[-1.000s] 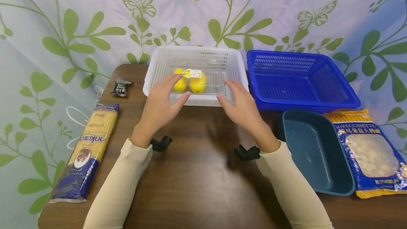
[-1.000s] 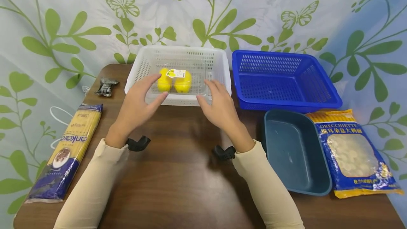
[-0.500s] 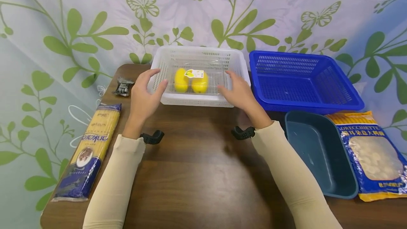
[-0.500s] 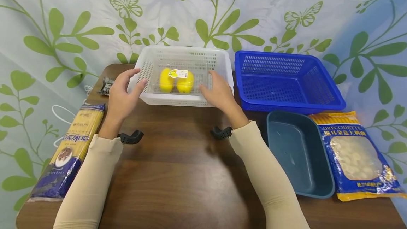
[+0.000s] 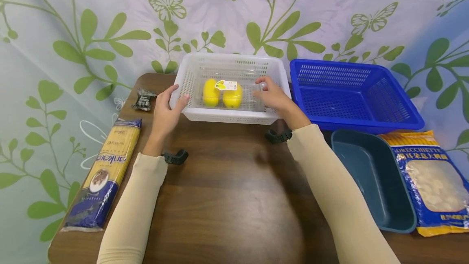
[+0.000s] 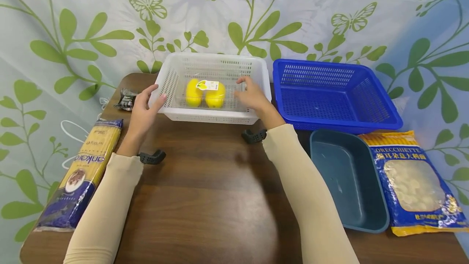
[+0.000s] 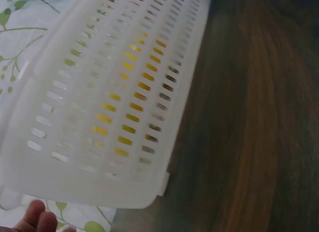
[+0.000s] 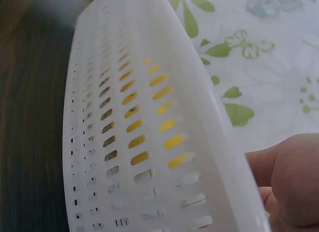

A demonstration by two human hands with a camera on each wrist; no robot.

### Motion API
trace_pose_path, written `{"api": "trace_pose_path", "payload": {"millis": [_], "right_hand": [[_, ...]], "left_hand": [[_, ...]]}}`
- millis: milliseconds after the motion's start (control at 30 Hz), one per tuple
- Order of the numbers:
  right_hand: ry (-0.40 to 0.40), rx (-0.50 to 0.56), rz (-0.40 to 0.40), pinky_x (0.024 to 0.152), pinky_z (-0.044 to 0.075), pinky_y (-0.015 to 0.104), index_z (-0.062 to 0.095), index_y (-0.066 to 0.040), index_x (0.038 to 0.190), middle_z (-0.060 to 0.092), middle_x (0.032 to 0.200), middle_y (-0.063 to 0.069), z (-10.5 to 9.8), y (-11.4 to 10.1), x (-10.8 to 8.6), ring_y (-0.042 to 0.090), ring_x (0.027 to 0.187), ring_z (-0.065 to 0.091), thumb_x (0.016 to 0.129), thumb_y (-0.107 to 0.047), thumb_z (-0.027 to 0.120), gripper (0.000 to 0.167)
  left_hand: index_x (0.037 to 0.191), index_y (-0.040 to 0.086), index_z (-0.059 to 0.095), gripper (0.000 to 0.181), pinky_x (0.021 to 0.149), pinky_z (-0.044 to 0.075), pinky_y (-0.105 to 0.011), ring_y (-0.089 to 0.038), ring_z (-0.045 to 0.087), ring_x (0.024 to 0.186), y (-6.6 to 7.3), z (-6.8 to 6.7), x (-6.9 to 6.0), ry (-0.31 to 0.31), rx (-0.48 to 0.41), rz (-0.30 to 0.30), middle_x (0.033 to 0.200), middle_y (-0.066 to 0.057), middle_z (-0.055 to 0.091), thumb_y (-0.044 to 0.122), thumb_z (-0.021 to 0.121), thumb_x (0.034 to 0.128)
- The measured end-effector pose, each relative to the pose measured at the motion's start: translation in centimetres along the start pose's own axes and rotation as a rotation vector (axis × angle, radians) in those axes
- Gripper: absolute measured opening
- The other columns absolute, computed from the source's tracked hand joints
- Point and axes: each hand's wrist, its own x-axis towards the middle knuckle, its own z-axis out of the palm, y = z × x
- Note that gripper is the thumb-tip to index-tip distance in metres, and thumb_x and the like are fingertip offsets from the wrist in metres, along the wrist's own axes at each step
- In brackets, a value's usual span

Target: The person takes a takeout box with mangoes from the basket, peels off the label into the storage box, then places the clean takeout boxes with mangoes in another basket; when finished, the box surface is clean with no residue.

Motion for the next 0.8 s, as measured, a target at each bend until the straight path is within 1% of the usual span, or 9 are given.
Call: {"api": "trace_pose_path", "payload": {"millis": [67,133,200,267,400,500,633,700,800], "right_hand": [[-0.016,0.082,0.052,0.093,0.043,0.048,0.036,-0.015,0.146,0.042,0.13,0.016,0.0,0.1,0.3,0.032,0.106,0.045,0.105,-0.019,0.056,0.045],[-0.026,0.129,0.083,0.094,0.044,0.049,0.035,-0.016,0.147,0.044,0.126,0.012,0.0,0.3,0.6,0.031,0.1,0.046,0.106,-0.019,0.055,0.046],[-0.027,0.151,0.097,0.095,0.044,0.049,0.034,-0.017,0.148,0.046,0.125,0.01,0.0,0.4,0.9,0.03,0.098,0.046,0.105,-0.019,0.055,0.047],[-0.026,0.153,0.099,0.094,0.044,0.048,0.034,-0.017,0.148,0.046,0.126,0.009,0.0,0.5,1.1,0.031,0.1,0.046,0.106,-0.019,0.055,0.047],[-0.025,0.151,0.114,0.096,0.044,0.049,0.034,-0.019,0.149,0.044,0.129,0.009,0.0,0.6,1.3,0.034,0.111,0.045,0.106,-0.019,0.055,0.048],[-0.03,0.149,0.133,0.095,0.046,0.049,0.035,-0.021,0.148,0.042,0.133,0.009,0.0,0.5,1.3,0.035,0.112,0.044,0.106,-0.019,0.055,0.047],[-0.037,0.133,0.134,0.09,0.049,0.046,0.037,-0.023,0.146,0.04,0.132,0.01,0.0,0.4,1.4,0.031,0.1,0.046,0.106,-0.019,0.055,0.043],[-0.037,0.123,0.121,0.085,0.05,0.043,0.039,-0.022,0.144,0.042,0.128,0.01,0.0,0.4,1.4,0.029,0.094,0.045,0.106,-0.019,0.054,0.041],[-0.034,0.102,0.09,0.078,0.052,0.041,0.043,-0.018,0.137,0.043,0.118,0.01,0.0,0.5,1.3,0.026,0.085,0.044,0.106,-0.018,0.055,0.033]], "left_hand": [[0.152,0.011,0.047,0.065,0.098,0.04,-0.051,-0.036,0.044,0.12,-0.3,0.3,-0.1,-0.01,0.018,-0.001,0.14,-0.025,0.043,0.042,0.064,0.0982],[0.152,0.011,0.047,0.066,0.092,0.04,-0.047,-0.035,0.045,0.113,-0.7,0.5,-0.1,-0.018,0.035,0.002,0.133,-0.026,0.045,0.04,0.067,0.0967],[0.153,0.012,0.044,0.069,0.089,0.039,-0.044,-0.034,0.045,0.11,-1.0,0.7,-0.1,-0.032,0.047,0.003,0.131,-0.026,0.045,0.038,0.07,0.0944],[0.154,0.014,0.042,0.074,0.089,0.038,-0.043,-0.034,0.045,0.109,-1.1,0.8,-0.1,-0.04,0.05,-0.002,0.131,-0.025,0.045,0.037,0.074,0.0915],[0.157,0.014,0.036,0.084,0.097,0.039,-0.047,-0.033,0.045,0.115,-1.2,0.8,-0.1,-0.053,0.021,-0.024,0.141,-0.022,0.042,0.037,0.078,0.0878],[0.158,0.014,0.033,0.087,0.104,0.038,-0.05,-0.033,0.045,0.121,-1.3,0.7,0.0,-0.059,-0.004,-0.041,0.149,-0.02,0.038,0.038,0.079,0.0877],[0.159,0.015,0.032,0.088,0.106,0.037,-0.052,-0.034,0.044,0.124,-1.4,0.7,0.0,-0.06,-0.017,-0.051,0.152,-0.019,0.037,0.038,0.08,0.0878],[0.159,0.016,0.033,0.088,0.106,0.037,-0.052,-0.034,0.044,0.124,-1.3,0.7,0.1,-0.058,-0.019,-0.05,0.153,-0.019,0.037,0.037,0.08,0.0877],[0.159,0.016,0.033,0.088,0.106,0.037,-0.051,-0.034,0.045,0.124,-1.3,0.7,0.1,-0.062,-0.027,-0.041,0.153,-0.019,0.037,0.036,0.08,0.0878]]}}
